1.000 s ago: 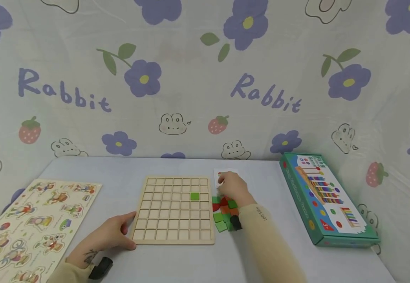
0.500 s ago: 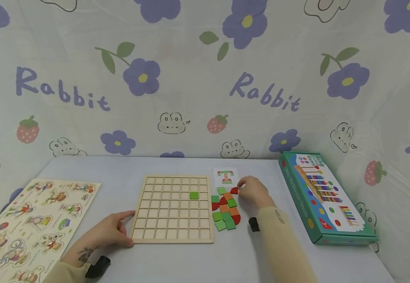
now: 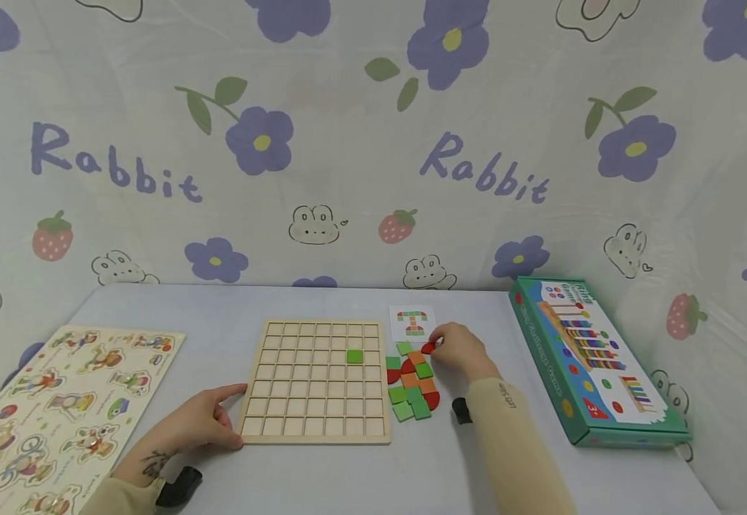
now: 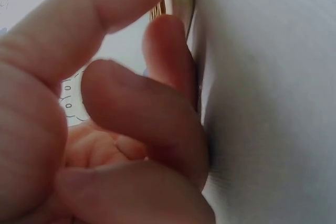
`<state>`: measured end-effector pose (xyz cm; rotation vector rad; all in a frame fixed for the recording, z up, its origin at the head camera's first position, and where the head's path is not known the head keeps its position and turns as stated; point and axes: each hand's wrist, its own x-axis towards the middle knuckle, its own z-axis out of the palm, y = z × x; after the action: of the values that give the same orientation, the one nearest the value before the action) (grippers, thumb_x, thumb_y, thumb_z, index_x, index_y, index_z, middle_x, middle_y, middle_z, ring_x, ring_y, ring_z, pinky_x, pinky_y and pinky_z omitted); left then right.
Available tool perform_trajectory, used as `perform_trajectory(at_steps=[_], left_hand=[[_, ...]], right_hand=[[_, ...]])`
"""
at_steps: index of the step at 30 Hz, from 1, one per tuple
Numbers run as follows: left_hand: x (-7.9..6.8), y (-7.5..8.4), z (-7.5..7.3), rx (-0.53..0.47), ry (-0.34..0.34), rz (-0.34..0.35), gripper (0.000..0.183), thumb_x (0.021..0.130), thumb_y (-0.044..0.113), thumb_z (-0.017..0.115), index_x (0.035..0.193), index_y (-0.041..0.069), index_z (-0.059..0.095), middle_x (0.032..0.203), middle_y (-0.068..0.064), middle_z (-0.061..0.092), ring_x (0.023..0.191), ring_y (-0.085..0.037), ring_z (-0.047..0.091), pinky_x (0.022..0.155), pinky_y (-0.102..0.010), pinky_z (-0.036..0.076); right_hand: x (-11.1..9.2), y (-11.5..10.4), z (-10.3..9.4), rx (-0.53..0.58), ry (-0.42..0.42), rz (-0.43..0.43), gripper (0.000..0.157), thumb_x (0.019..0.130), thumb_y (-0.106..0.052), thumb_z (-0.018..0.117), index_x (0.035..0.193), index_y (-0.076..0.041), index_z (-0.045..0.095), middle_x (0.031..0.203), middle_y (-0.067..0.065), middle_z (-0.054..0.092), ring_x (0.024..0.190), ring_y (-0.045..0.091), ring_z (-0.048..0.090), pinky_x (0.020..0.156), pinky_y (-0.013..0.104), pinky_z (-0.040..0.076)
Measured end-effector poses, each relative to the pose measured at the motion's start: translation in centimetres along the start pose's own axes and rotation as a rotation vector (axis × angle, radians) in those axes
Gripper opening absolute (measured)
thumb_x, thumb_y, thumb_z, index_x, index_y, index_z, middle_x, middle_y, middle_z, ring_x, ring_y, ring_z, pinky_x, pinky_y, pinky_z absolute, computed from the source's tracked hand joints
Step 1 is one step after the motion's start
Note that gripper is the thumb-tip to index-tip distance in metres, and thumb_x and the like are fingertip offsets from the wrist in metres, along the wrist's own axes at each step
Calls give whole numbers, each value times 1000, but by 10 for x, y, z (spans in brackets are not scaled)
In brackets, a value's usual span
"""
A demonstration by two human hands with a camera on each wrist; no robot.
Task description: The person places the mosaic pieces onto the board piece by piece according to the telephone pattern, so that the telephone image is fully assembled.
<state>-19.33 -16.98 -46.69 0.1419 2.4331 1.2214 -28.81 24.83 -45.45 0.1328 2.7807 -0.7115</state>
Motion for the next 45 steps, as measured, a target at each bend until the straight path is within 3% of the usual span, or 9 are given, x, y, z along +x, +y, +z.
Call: perform_trajectory(at_steps=[8,16,19,26,31,33,38,45], left_hand=[[-1,0,0,-1,-4,4,92,58,4,81,139,0,37,59,-3,56,48,-10,44,47,-25,36],[-1,1,0,-1,2,-15,91,58,3,80,139,0,38,59,-3,56,48,-10,44,47,-24,35],[-1,1,1,-4,-3,-12,91,58,3,80,139,0,38,59,-3,55,48,-10,44,46,-24,35],[-1,1,1,-8,-10,-2,91,59,2,80,139,-1,37,57,-2,56,47,-10,44,46,-24,36],[-2,2,0,-2,-8,-1,91,59,3,80,139,0,37,56,-2,56,46,-10,45,47,-24,38],[-2,1,0,-2,-9,-3,91,60,3,80,139,0,37,56,-2,56,46,-10,45,47,-25,38],[-3,1,-1,2,-6,-3,91,60,3,80,139,0,37,56,-2,56,46,-10,45,46,-25,37],[-1,1,-1,-7,-11,-7,90,60,3,80,140,0,37,55,-2,57,45,-10,45,47,-24,37]], right_hand=[[-1,1,-2,-22,16,7,19,78,-14,68,93,-5,61,92,10,58,87,24,50,78,37,45],[0,-1,-4,55,25,22,15,81,-16,68,84,-6,57,86,9,55,85,23,48,70,31,42],[1,-5,-4,132,46,28,16,83,-19,64,85,-5,58,87,10,56,85,23,48,68,31,40],[1,-41,6,443,59,51,31,87,-19,55,112,-2,61,105,12,59,83,22,51,67,30,43],[1,-75,22,533,98,26,19,83,-12,58,95,2,64,78,6,61,64,15,55,61,29,48],[3,-87,28,555,98,11,15,82,-8,58,90,3,64,70,7,62,58,14,56,58,29,49],[5,-106,43,584,76,14,10,82,-6,59,88,3,62,74,11,64,58,15,62,59,30,52],[6,-112,55,465,141,36,11,77,-8,66,85,-1,64,89,11,62,74,19,55,59,27,43]])
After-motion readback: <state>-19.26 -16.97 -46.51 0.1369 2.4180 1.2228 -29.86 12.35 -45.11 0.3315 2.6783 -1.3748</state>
